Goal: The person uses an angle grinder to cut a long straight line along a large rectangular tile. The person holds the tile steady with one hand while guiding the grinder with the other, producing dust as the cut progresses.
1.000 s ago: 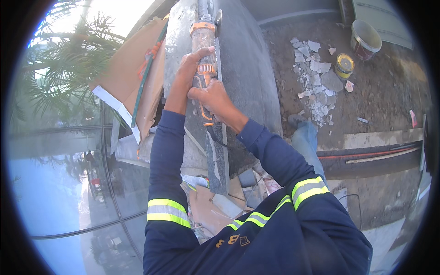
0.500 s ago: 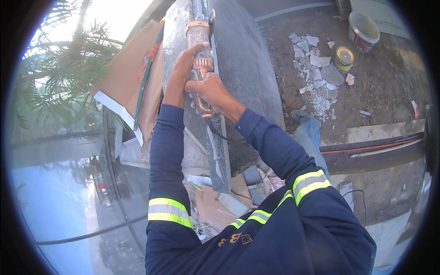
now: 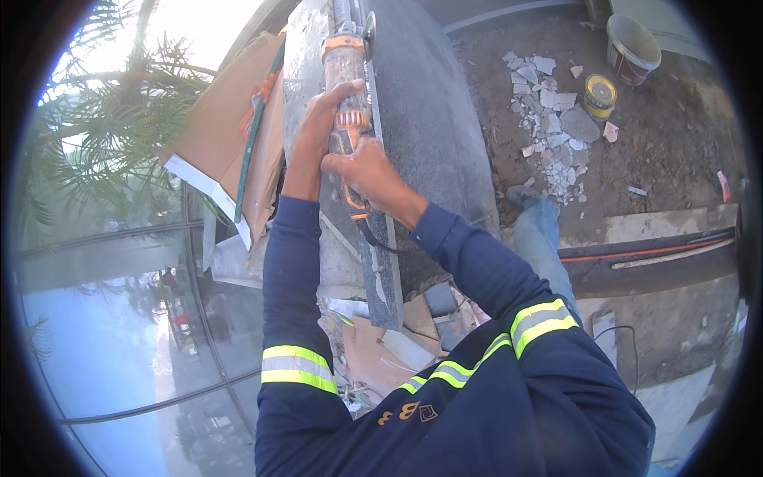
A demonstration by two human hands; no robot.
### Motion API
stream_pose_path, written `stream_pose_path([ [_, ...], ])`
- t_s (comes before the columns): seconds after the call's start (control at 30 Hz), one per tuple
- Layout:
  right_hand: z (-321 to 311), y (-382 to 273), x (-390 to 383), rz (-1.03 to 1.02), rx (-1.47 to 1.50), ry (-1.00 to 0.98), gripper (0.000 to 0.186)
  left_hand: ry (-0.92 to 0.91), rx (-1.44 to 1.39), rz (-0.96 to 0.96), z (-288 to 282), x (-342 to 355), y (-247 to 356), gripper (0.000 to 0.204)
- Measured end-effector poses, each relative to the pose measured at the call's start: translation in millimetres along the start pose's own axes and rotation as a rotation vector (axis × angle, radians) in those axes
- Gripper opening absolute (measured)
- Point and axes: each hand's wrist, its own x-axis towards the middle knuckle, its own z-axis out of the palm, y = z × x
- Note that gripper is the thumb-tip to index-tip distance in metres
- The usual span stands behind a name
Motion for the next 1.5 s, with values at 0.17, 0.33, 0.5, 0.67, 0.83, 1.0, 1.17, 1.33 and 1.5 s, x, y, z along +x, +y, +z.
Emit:
stream_pose_path([
  [0.17, 3.4, 2.3, -4.4, -0.022, 0.017, 0.035, 0.024, -0.006, 0.000, 0.021, 3.1, -8.5, 1.1, 0.043],
  [0.33, 3.2, 3.7, -3.3, -0.015, 0.046, 0.016, 0.024, -0.002, -0.020, 0.012, 3.1, -9.3, 0.0, 0.044],
  [0.5, 0.8, 0.9, 2.7, -0.046, 0.000, 0.049, 0.026, -0.021, -0.038, 0.030, -1.2, 3.0, -1.2, 0.044],
  [0.67, -4.7, 0.9, 17.5, 0.039, 0.035, 0.025, 0.030, 0.000, -0.044, -0.015, -1.1, 15.6, -1.3, 0.044],
  [0.83, -7.2, -1.1, 23.5, 0.040, 0.076, -0.003, 0.029, 0.008, -0.024, -0.017, -2.0, 22.9, 1.2, 0.043],
  [1.0, -5.8, 2.9, 20.2, 0.028, 0.046, 0.007, 0.027, 0.010, -0.024, -0.031, -0.5, 17.5, 0.6, 0.042],
  [1.17, -4.1, 5.6, 3.4, 0.005, 0.014, 0.008, 0.027, 0.002, -0.030, -0.034, 3.6, -3.1, 2.0, 0.043],
  [1.33, 1.7, 4.4, -10.1, 0.011, 0.003, 0.007, 0.027, -0.010, -0.027, -0.008, 0.9, -12.8, -1.5, 0.044],
  [1.5, 3.5, 5.4, -12.6, -0.031, 0.021, 0.021, 0.027, -0.007, -0.031, -0.010, 1.5, -14.0, -4.0, 0.045],
])
